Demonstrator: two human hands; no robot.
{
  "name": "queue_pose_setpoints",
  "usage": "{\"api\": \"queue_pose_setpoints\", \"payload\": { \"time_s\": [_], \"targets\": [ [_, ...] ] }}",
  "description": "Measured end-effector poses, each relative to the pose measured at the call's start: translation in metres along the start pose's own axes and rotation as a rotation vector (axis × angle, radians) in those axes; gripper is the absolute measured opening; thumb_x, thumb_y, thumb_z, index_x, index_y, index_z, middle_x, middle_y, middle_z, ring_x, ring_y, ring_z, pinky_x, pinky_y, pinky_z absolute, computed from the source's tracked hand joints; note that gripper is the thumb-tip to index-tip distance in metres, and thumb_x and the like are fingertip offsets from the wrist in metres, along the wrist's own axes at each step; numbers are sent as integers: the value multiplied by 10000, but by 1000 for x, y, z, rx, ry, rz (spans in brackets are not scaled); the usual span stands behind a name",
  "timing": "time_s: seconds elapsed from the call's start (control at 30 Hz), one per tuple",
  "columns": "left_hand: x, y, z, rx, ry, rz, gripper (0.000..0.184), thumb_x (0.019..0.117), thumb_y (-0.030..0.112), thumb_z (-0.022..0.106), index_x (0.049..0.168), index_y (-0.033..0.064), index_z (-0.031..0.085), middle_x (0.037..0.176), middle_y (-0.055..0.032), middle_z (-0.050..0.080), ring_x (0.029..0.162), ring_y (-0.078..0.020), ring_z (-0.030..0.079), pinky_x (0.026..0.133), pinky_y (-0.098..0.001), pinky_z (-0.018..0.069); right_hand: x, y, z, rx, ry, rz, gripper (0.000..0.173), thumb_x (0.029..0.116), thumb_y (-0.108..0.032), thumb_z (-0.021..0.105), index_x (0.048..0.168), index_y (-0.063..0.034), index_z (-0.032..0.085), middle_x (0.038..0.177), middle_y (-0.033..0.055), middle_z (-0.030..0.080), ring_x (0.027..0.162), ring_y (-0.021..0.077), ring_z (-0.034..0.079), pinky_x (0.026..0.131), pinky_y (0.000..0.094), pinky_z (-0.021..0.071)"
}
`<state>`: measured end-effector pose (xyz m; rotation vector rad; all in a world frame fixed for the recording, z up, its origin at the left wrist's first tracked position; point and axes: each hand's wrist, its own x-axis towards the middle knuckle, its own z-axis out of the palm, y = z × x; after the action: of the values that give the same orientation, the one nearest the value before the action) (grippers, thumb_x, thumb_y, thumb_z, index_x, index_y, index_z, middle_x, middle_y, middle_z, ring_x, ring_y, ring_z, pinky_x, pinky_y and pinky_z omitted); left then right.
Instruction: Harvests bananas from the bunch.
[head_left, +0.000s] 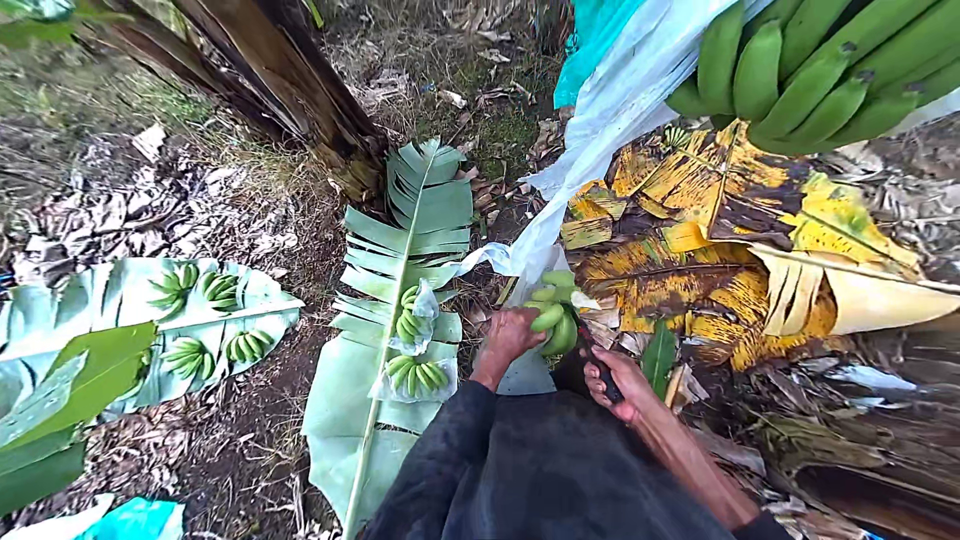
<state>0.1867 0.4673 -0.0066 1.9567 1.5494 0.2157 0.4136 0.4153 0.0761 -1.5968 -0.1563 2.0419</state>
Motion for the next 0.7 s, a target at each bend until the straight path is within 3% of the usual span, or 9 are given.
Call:
{"api": "queue_pose_setpoints", "payload": {
  "time_s": [0.13, 0.3, 0.37, 0.47, 0.57, 0.7],
  "targets": [
    [6, 2, 13, -17, -16, 21, 448, 889, 472, 696, 1190, 143, 739, 1093, -102, 764, 1040, -314, 723, 910, -573, 551, 0, -1, 3, 78, 49, 5, 344, 1125, -307, 319, 1169, -51, 544, 653, 12, 515, 412, 79, 465, 345, 212, 400],
    [5, 15, 17, -51, 23, 101, 428, 882, 465, 719, 1143, 127, 748, 1065, -101, 768, 1004, -303, 733, 892, -552, 565, -22, -3, -3, 147, 60, 7, 353, 1124, -308, 313, 1160, -50, 552, 649, 6, 508, 414, 74, 462, 347, 211, 403],
    [15, 15, 26, -49, -4, 120, 431, 889, 473, 707, 1147, 130, 748, 1079, -96, 769, 1017, -298, 732, 913, -556, 559, -52, -18, 3, 204, 8, -28, 343, 1113, -313, 318, 1123, -72, 561, 624, -19, 488, 407, 46, 448, 350, 189, 398],
    [17, 7, 37, -18, -85, 122, 441, 916, 454, 683, 1194, 116, 733, 1101, -133, 757, 1052, -344, 715, 941, -590, 534, -107, -46, -4, 247, -111, -229, 402, 1101, -352, 292, 1200, -96, 585, 609, -37, 518, 403, 34, 490, 357, 188, 446],
    [18, -4, 64, 30, -190, 121, 425, 925, 444, 671, 1182, 109, 725, 1120, -158, 744, 1091, -381, 693, 968, -630, 509, -84, -65, -41, 233, 66, -363, 450, 1119, -356, 235, 1161, -70, 579, 622, -21, 532, 403, 52, 491, 350, 204, 446],
    [13, -37, 70, 27, -284, -67, 472, 916, 463, 682, 1198, 86, 709, 1161, -186, 722, 1135, -397, 666, 990, -630, 490, -78, -33, -76, 142, 166, -291, 465, 1120, -391, 220, 1132, -122, 599, 624, -53, 544, 409, 22, 484, 364, 184, 443]
  ]
}}
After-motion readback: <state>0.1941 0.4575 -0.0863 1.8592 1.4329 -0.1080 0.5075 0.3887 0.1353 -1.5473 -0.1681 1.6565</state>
